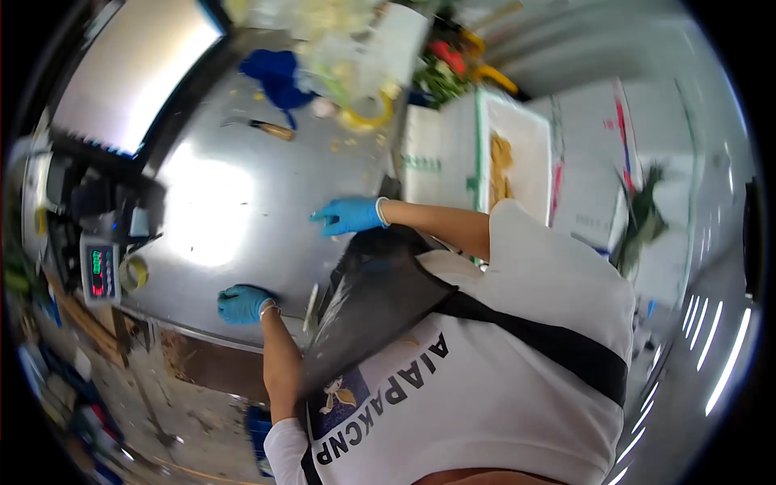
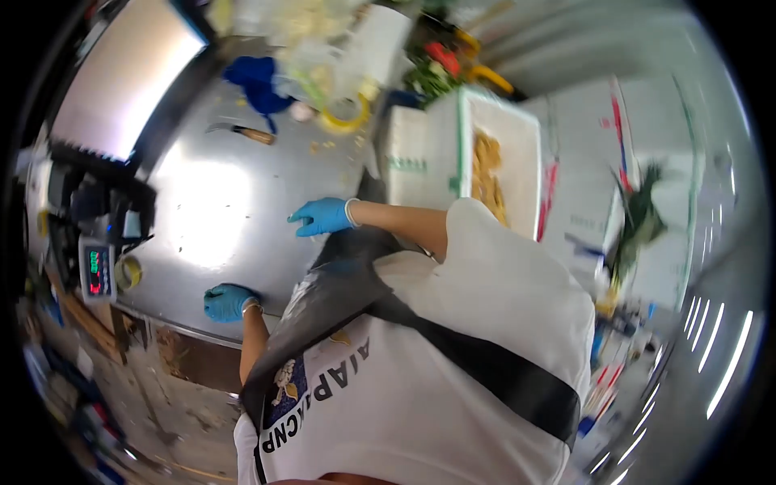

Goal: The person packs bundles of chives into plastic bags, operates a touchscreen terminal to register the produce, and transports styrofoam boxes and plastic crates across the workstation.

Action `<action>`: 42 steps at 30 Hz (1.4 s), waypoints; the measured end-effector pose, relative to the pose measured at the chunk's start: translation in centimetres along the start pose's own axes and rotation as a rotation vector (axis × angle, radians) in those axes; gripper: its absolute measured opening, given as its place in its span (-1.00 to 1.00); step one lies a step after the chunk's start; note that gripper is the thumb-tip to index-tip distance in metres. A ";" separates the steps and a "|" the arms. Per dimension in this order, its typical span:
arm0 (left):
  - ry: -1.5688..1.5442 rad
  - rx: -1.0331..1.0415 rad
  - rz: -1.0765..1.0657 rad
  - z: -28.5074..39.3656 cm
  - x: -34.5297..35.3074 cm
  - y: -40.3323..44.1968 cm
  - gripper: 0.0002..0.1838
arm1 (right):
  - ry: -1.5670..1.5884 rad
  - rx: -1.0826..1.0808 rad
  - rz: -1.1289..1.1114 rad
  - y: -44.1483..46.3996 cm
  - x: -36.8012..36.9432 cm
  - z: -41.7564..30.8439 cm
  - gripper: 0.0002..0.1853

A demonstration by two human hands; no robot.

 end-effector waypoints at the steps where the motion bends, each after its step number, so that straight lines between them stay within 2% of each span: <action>1: 0.016 0.006 -0.003 0.0 -0.1 -0.1 -0.68 | -0.036 0.043 0.078 -2.6 0.2 0.1 -0.38; 3: 0.118 -0.004 0.019 0.0 -0.1 -0.5 -0.63 | -0.043 0.082 0.266 -7.9 1.0 1.3 -0.36; 8: 0.088 0.080 0.118 -1.8 1.8 -0.7 -0.61 | -0.072 0.269 0.662 -21.0 6.1 3.3 -0.47; 11: 0.140 0.050 -0.024 -2.3 4.4 -0.1 -0.65 | -0.033 0.295 0.783 -28.4 8.7 2.6 -0.48; 12: 0.163 0.028 -0.067 -2.7 5.6 0.6 -0.66 | -0.019 0.304 0.889 -31.5 8.9 1.9 -0.45; 14: 0.100 0.088 -0.435 -3.8 10.7 3.2 -0.63 | -0.073 0.454 1.075 -38.4 8.6 1.6 -0.45; 15: 0.069 0.105 -0.607 -4.2 12.2 4.5 -0.58 | -0.241 0.342 1.341 -43.0 10.0 5.7 -0.54; 16: -0.164 0.246 -0.354 -2.3 8.3 1.6 -0.54 | -0.069 0.547 1.493 -48.0 10.9 9.1 -0.61; 17: -0.336 0.417 -0.092 -0.5 3.8 -2.1 -0.49 | -0.310 0.556 1.551 -52.6 10.1 10.7 -0.64; 18: -0.579 0.531 -0.290 2.4 2.0 -6.3 -0.51 | -0.412 0.659 1.609 -57.4 10.2 14.3 -0.57; 19: -0.668 0.743 -0.331 6.1 -3.1 -13.4 -0.49 | -0.473 0.795 1.699 -60.7 9.8 15.4 -0.43; 20: -0.770 0.605 -0.863 8.1 -4.9 -19.8 -0.44 | -0.252 0.962 1.570 -63.6 8.9 16.9 -0.26; 21: -0.837 0.717 -1.248 9.9 -9.3 -27.2 -0.43 | -0.196 0.953 1.609 -65.8 8.9 20.0 -0.24; 23: -0.604 0.930 -1.679 12.3 -10.6 -38.9 -0.37 | -0.043 0.873 1.627 -68.1 8.0 24.9 -0.23; 24: -0.356 0.876 -1.731 11.4 -8.5 -43.4 -0.17 | 0.057 0.802 1.600 -68.4 7.4 26.5 -0.24; 25: -0.296 0.863 -1.789 11.9 -9.8 -47.0 -0.04 | 0.156 0.732 1.570 -68.1 6.7 28.1 -0.24; 26: -0.236 0.858 -1.856 12.8 -10.8 -50.3 0.10 | 0.141 0.781 1.469 -67.8 6.0 29.8 -0.24; 28: -0.305 1.104 -1.506 12.9 -7.2 -55.6 0.29 | 0.111 0.922 1.296 -69.7 6.1 32.1 -0.24; 29: -0.433 1.115 -1.405 12.9 -6.4 -56.9 0.26 | 0.118 0.992 1.269 -70.2 6.3 31.8 -0.24; 30: -0.294 0.888 -1.547 12.5 -5.9 -57.3 0.11 | 0.126 1.069 1.242 -69.7 6.4 30.5 -0.23; 31: -0.282 0.869 -1.422 12.4 -5.2 -57.3 -0.03 | 0.011 1.100 1.218 -69.7 6.6 29.5 -0.26; 32: -0.252 0.880 -1.430 12.6 -4.7 -56.5 -0.16 | -0.111 1.111 1.183 -69.0 5.8 28.8 -0.29; 33: -0.117 0.908 -1.350 14.0 -6.4 -54.7 -0.15 | -0.144 1.088 1.147 -67.9 4.9 26.6 -0.32; 34: 0.014 0.925 -1.301 14.5 -5.0 -52.7 -0.18 | -0.169 1.061 1.105 -66.6 4.7 24.0 -0.35; 36: -0.078 1.035 -1.267 16.6 -4.0 -49.0 -0.16 | -0.026 1.027 1.063 -63.6 6.7 22.7 -0.37; 38: -0.005 0.996 -1.174 17.8 -6.5 -48.0 -0.18 | 0.076 1.051 0.997 -60.4 9.7 23.6 -0.40; 40: -0.353 0.822 -1.205 16.1 -4.6 -47.4 -0.25 | 0.037 1.041 1.417 -58.2 10.7 22.9 -0.44; 42: -0.395 0.830 -1.216 14.9 -4.6 -47.1 -0.29 | 0.121 1.059 1.372 -58.7 10.3 22.0 -0.48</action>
Point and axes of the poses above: each hand's wrist, its own y-axis towards the middle knuckle, its own x-axis out of the palm, z = x × y, the point moved 6 cm from there along y, towards the middle knuckle, and after that the axes turned 10 degrees about -x, right-handed, at the moved point
